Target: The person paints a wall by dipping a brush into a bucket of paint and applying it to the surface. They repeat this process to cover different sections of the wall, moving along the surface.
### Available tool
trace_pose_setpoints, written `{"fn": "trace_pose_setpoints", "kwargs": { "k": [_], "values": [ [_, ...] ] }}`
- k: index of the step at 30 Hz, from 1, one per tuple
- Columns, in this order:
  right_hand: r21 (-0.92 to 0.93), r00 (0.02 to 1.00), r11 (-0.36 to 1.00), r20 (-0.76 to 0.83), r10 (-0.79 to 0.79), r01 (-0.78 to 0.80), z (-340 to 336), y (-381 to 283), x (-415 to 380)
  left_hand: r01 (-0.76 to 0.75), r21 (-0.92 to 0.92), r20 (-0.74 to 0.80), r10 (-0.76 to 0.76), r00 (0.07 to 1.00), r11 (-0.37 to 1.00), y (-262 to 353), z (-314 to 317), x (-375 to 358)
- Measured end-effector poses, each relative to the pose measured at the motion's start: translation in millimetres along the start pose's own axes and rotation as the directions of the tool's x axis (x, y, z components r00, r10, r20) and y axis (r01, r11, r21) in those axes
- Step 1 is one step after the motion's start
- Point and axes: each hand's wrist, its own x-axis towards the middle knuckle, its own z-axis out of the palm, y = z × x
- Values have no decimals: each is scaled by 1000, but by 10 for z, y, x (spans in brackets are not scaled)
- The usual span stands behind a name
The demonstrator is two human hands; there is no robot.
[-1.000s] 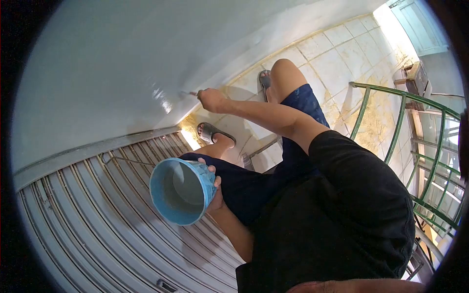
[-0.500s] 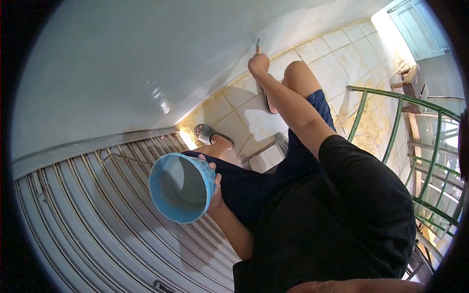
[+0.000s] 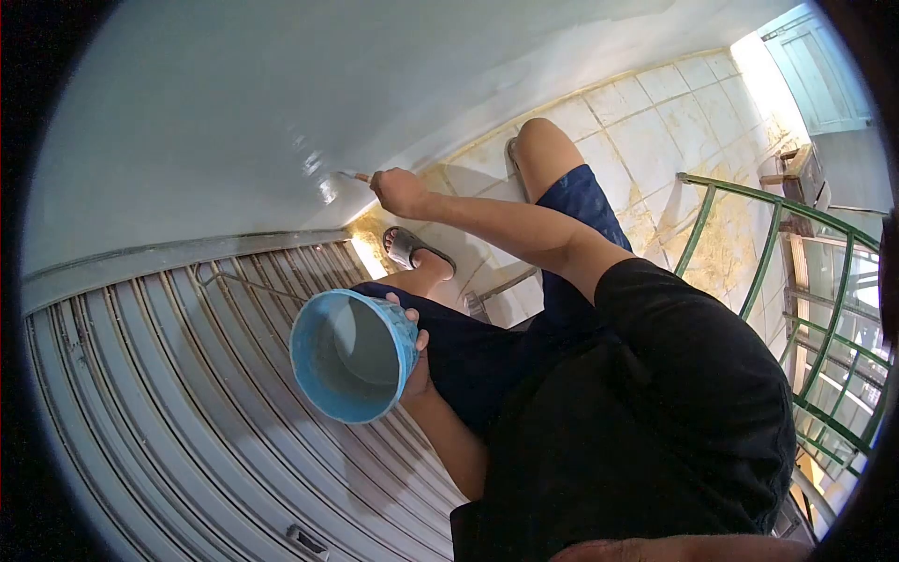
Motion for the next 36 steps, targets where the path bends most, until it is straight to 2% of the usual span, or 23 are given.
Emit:
{"fn": "trace_pose_setpoints", "kwargs": {
  "k": [1,3,5,7,9,11,13,15,17,18,19,21,22,23,25,27,29,31,33,35,36],
  "values": [
    [-1,1000,1000,1,-1,1,5,46,19,9,10,2,-9,1000,1000,4,6,4],
    [21,989,999,-147,-31,34,-159,174,75,10,5,-9,-10,1000,1000,6,22,7],
    [11,990,1000,-138,21,-19,-691,350,34,20,-3,-15,-20,1000,1000,6,18,31],
    [-95,975,994,-218,32,-53,-956,676,60,32,21,39,-32,999,999,9,-15,61],
    [-47,956,987,-259,139,-156,-1189,1034,10,37,4,40,-37,999,999,6,-48,64],
    [-106,943,977,-298,149,-187,-1489,1228,-117,42,-12,39,-42,998,999,-17,-43,79],
    [-216,929,937,-313,199,-274,-1739,1620,-217,29,52,63,-33,997,998,-63,17,120],
    [-83,846,900,-388,366,-428,-1964,2104,-274,55,34,52,-57,997,998,-97,56,155],
    [-148,843,864,-346,411,-482,-2341,2253,-413,85,22,39,-85,996,996,-136,116,195],
    [-149,846,847,-266,463,-510,-2509,2354,-440,86,9,24,-87,996,996,-164,150,217],
    [-138,837,842,-277,472,-521,-2644,2444,-446,89,-4,9,-89,996,996,-196,182,245],
    [52,723,757,-261,640,-651,-2851,2633,-474,106,10,-2,-106,994,994,-235,192,295],
    [33,667,749,-429,609,-662,-2864,2709,-486,108,-17,-16,-108,994,994,-241,153,308],
    [46,656,741,-431,619,-670,-2890,2741,-489,108,-44,-32,-109,994,993,-258,135,328],
    [-161,726,812,-568,388,-560,-2931,2732,-462,107,-24,-37,-108,993,994,-331,137,374],
    [46,722,893,-571,390,-447,-2863,2497,-358,123,-100,-30,-126,992,987,-350,99,440],
    [57,735,929,-593,327,-367,-2498,2295,-160,127,-62,-40,-129,991,990,-428,157,531],
    [189,740,920,-548,390,-345,-2336,2009,-168,118,-33,-51,-120,991,992,-460,196,554],
    [169,817,941,-467,340,-295,-2213,1853,-222,104,-17,-64,-105,992,994,-509,217,616],
    [63,910,970,-337,242,-235,-2000,1874,-215,109,-18,-63,-110,992,994,-567,227,673],
    [67,907,969,-341,247,-239,-1966,1814,-290,102,-19,-62,-103,993,995,-590,231,694]
  ]
}}
